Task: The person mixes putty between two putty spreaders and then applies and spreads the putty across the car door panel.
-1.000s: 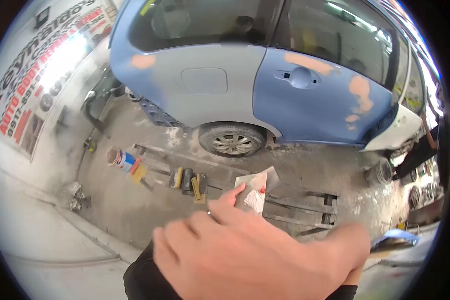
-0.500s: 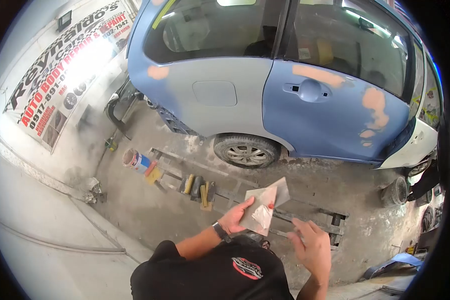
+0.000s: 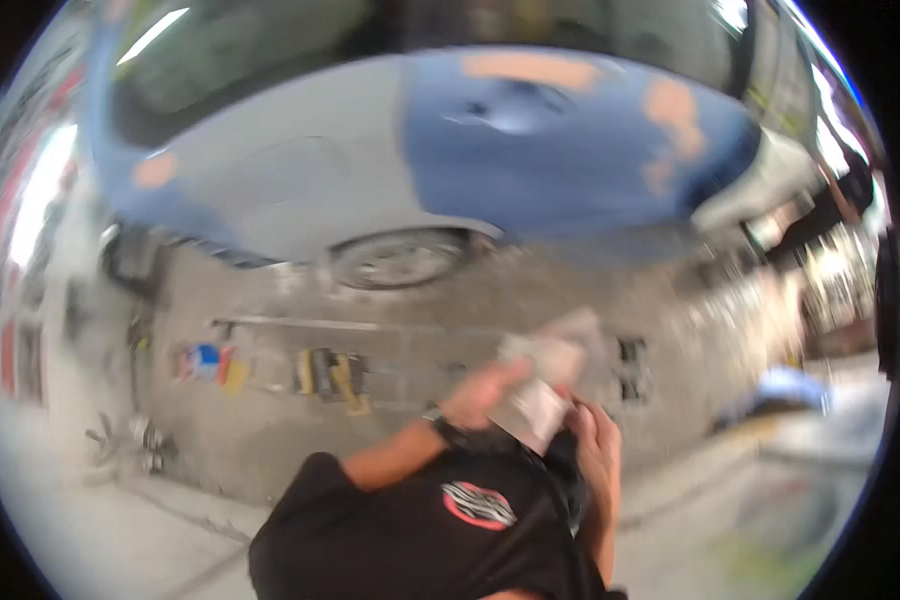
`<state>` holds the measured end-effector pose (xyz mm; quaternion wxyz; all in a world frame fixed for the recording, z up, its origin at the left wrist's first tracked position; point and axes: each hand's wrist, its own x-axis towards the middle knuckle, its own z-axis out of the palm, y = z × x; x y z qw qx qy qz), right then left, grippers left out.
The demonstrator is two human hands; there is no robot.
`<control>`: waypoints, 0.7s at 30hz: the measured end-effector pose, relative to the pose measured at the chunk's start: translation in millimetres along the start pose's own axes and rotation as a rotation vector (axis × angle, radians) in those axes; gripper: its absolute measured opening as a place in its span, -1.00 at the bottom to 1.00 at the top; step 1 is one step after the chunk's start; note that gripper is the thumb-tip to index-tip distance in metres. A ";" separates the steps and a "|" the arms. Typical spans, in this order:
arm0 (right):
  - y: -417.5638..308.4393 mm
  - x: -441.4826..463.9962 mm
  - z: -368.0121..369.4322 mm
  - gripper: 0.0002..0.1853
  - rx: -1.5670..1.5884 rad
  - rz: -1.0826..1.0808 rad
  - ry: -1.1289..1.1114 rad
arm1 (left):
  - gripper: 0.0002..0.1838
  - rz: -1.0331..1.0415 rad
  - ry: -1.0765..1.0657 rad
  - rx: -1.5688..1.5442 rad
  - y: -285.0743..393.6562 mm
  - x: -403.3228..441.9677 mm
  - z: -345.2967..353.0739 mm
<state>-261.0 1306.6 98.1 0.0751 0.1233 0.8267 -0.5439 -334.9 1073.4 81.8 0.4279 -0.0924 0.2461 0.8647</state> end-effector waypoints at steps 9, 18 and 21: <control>-24.0 19.4 7.4 -0.65 -0.168 -0.185 -0.255 | -0.45 0.360 0.315 -0.143 52.9 -1.5 -101.9; -49.0 75.4 -22.6 -0.69 -0.056 -0.279 -0.067 | -0.45 0.150 0.282 -0.221 68.1 42.9 -63.5; -33.4 83.6 -39.6 -0.63 0.050 -0.030 -0.256 | -0.39 0.090 0.090 -0.295 71.4 89.9 -47.6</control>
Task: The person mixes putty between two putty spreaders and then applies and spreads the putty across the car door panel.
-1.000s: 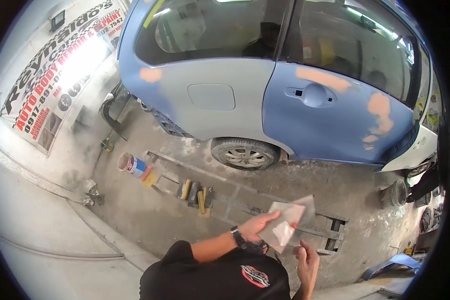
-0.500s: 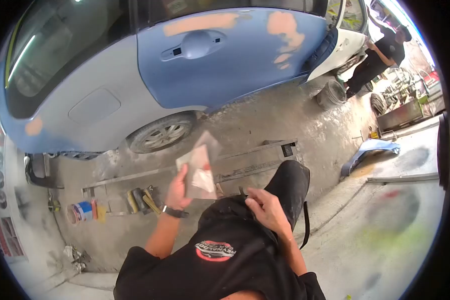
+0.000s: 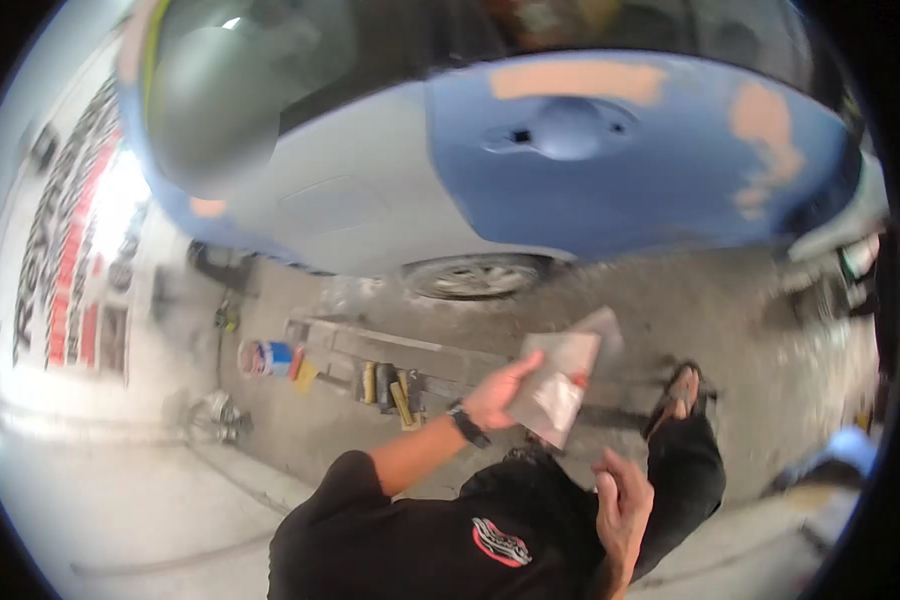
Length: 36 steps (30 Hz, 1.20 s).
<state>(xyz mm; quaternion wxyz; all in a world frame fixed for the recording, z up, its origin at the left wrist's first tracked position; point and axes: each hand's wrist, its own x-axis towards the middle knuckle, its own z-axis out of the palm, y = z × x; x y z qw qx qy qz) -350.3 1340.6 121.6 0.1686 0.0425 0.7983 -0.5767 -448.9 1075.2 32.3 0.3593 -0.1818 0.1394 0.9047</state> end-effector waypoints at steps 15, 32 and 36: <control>47.8 114.6 -61.4 -0.57 0.694 0.463 0.220 | -0.37 0.008 0.165 -0.101 -62.6 89.7 -13.5; 78.3 124.4 -86.2 -0.41 0.337 0.594 -0.021 | -0.42 -0.227 0.264 0.549 -56.8 129.3 12.9; 60.7 114.7 -64.0 -0.56 0.986 0.280 0.164 | -0.46 -0.125 0.183 0.572 -50.3 111.6 53.6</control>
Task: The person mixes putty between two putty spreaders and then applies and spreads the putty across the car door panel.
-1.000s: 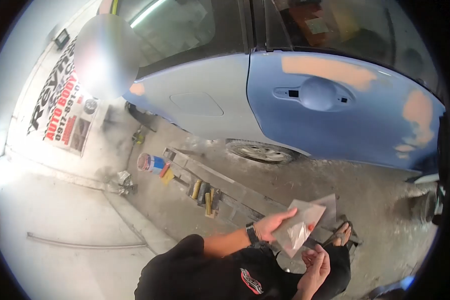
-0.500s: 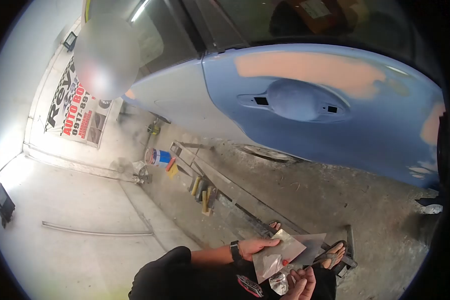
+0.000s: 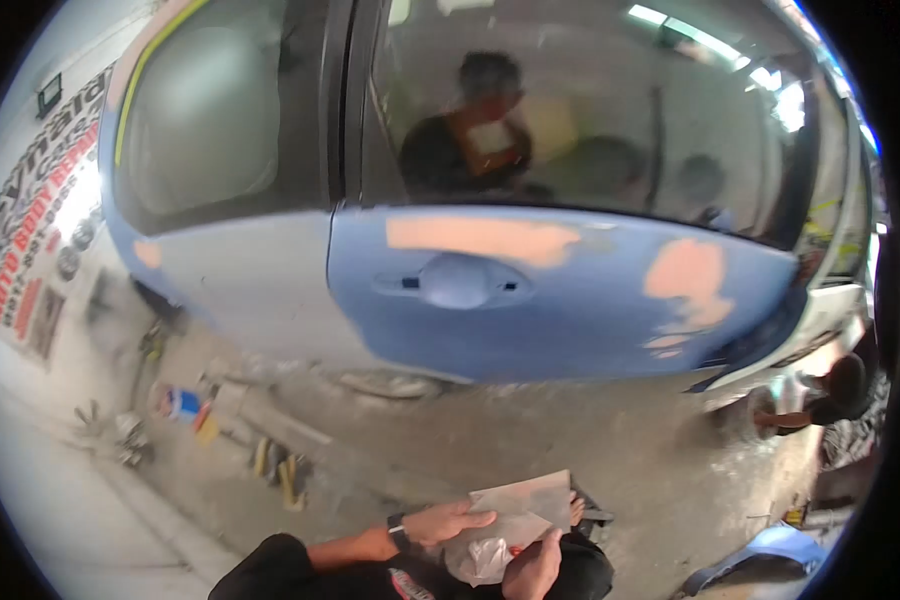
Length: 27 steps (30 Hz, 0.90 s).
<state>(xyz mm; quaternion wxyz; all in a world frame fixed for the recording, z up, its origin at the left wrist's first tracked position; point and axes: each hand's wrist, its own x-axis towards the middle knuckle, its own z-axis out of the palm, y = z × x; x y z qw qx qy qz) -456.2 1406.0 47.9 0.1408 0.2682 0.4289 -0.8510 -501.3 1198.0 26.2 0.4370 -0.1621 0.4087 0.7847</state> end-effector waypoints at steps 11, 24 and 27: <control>-40.0 -24.4 33.9 -0.62 0.112 -0.431 0.057 | -0.48 0.293 -0.064 -0.093 14.9 -93.5 -12.8; -93.8 -125.8 117.5 -0.53 -0.898 -1.276 -0.375 | -0.52 0.661 0.068 -0.170 65.0 -148.9 12.9; -106.4 -114.3 137.5 -0.44 -1.454 -1.594 -0.182 | -0.53 0.890 0.196 0.210 70.4 -167.5 36.1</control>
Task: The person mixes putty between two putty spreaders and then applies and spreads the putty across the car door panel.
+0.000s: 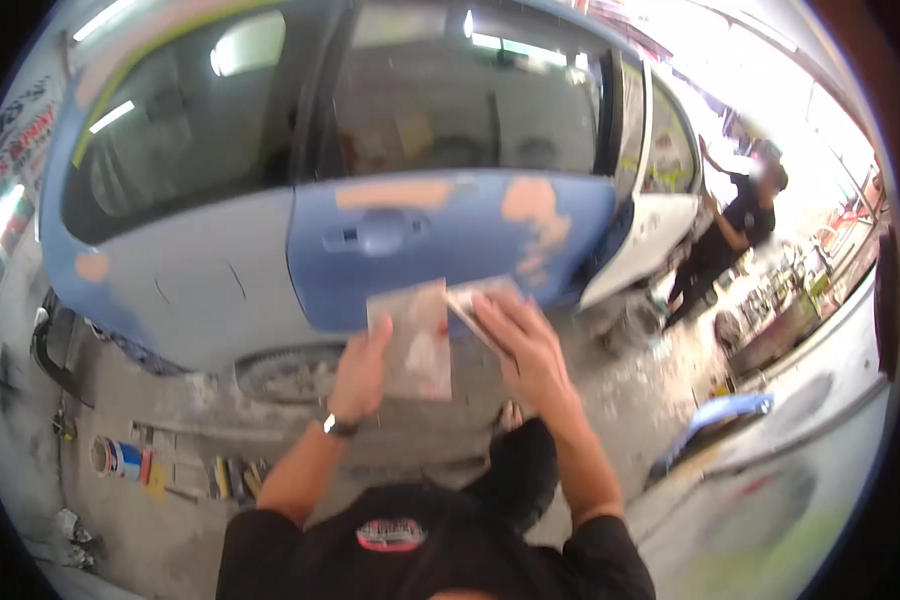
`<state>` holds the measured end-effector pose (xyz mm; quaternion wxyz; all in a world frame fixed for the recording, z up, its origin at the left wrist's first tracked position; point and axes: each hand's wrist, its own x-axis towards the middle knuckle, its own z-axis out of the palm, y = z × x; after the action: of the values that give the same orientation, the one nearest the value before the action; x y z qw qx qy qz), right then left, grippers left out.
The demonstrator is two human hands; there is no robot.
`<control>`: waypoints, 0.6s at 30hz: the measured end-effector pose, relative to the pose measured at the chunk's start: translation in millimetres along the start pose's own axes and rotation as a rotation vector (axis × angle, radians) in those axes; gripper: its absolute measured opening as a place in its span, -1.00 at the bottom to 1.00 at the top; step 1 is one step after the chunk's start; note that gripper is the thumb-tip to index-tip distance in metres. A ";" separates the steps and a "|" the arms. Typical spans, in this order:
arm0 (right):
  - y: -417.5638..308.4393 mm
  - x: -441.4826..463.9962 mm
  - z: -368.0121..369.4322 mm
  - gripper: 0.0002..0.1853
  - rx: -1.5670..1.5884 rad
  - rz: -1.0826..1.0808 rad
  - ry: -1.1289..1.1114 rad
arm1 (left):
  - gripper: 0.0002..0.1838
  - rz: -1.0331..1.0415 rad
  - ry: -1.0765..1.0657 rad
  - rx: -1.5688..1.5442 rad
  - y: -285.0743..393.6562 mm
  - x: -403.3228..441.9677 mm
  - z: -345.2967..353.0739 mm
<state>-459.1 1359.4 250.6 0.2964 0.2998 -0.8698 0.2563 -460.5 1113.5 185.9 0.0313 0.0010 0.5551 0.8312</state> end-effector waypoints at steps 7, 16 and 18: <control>-15.9 -3.1 26.4 -0.58 -0.151 -0.220 -0.165 | -0.38 0.318 0.044 0.409 -11.4 6.3 4.7; -13.3 -25.9 54.3 -0.53 0.080 -0.149 -0.291 | -0.35 0.110 0.089 0.372 -35.8 2.2 -7.9; -14.3 -29.2 58.3 -0.60 0.106 -0.149 -0.285 | -0.34 0.120 0.108 0.321 -47.4 4.0 -9.6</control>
<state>-451.7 1324.0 194.5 0.1718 0.4120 -0.8637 0.2339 -462.4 1123.0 138.4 -0.0486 -0.0054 0.6807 0.7309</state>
